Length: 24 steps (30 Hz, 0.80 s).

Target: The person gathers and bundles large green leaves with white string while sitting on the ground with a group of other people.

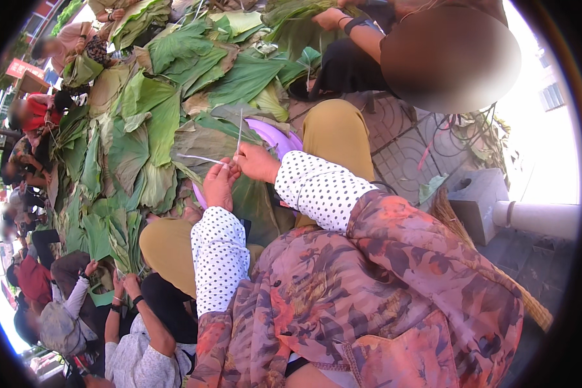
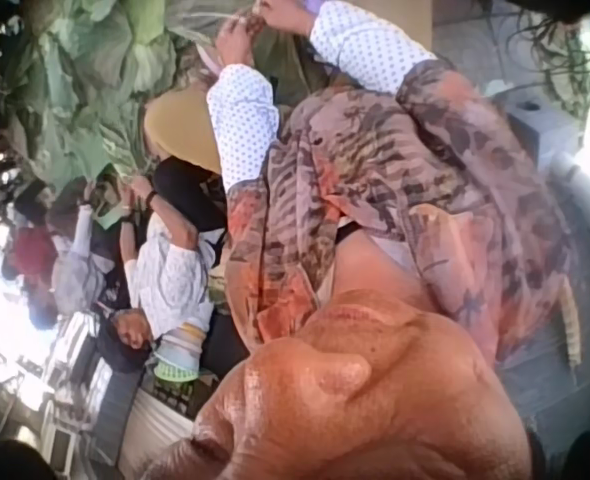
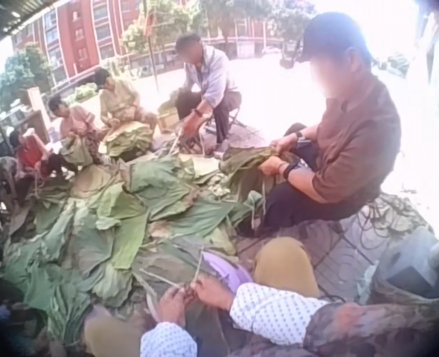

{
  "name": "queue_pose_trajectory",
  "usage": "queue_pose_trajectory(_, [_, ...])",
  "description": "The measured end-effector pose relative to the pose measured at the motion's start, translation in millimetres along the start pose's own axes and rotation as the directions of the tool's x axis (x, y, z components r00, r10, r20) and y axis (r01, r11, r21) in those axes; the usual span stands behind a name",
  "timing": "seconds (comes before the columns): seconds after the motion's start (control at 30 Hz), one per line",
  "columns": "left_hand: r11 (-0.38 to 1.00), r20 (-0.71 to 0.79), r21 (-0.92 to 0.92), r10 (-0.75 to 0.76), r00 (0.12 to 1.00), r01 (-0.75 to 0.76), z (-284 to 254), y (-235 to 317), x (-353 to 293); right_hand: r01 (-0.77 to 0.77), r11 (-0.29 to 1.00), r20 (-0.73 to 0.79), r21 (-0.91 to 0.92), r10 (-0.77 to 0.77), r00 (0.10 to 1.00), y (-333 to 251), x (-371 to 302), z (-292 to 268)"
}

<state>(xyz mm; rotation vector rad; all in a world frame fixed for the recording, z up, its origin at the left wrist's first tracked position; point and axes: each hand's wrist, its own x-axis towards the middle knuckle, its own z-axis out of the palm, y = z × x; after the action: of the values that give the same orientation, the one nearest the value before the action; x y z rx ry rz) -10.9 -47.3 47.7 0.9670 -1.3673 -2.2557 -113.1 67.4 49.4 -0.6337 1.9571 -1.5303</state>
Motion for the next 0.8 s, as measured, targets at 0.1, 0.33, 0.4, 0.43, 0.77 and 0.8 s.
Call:
queue_pose_trajectory(0.1, [0.996, -0.026, 0.052, -0.075, 0.997, 0.076, 4.7, 2.1, -1.5, 0.012, 0.999, -0.013, -0.042, -0.012, 1.000, 0.5, -0.5, -5.0])
queue_pose_trajectory(0.33, [0.948, -0.004, 0.314, -0.049, 0.999, 0.048, 6.9, -2.4, -1.3, 0.287, 0.942, 0.043, -0.174, -0.284, 0.958, -10.2, -8.1, -10.3])
queue_pose_trajectory(0.4, [0.934, 0.024, 0.358, -0.024, 0.999, 0.013, 8.5, -7.0, -0.6, 0.295, 0.941, 0.065, -0.165, -0.288, 0.956, -11.4, -8.1, -11.6])
queue_pose_trajectory(0.43, [0.911, 0.076, 0.410, 0.014, 0.997, -0.044, 8.1, -9.0, -0.8, 0.302, 0.941, 0.089, -0.156, -0.291, 0.953, -11.9, -8.0, -12.2])
queue_pose_trajectory(0.77, [0.899, 0.071, 0.432, 0.052, 0.996, -0.078, -4.2, -16.8, 5.9, 0.333, 0.847, 0.144, -0.414, -0.300, 0.943, -13.8, -12.5, -10.6])
queue_pose_trajectory(0.8, [0.881, 0.074, 0.466, 0.051, 0.996, -0.079, -9.9, -16.2, 6.1, 0.341, 0.835, 0.172, -0.432, -0.295, 0.940, -14.5, -13.7, -7.0])
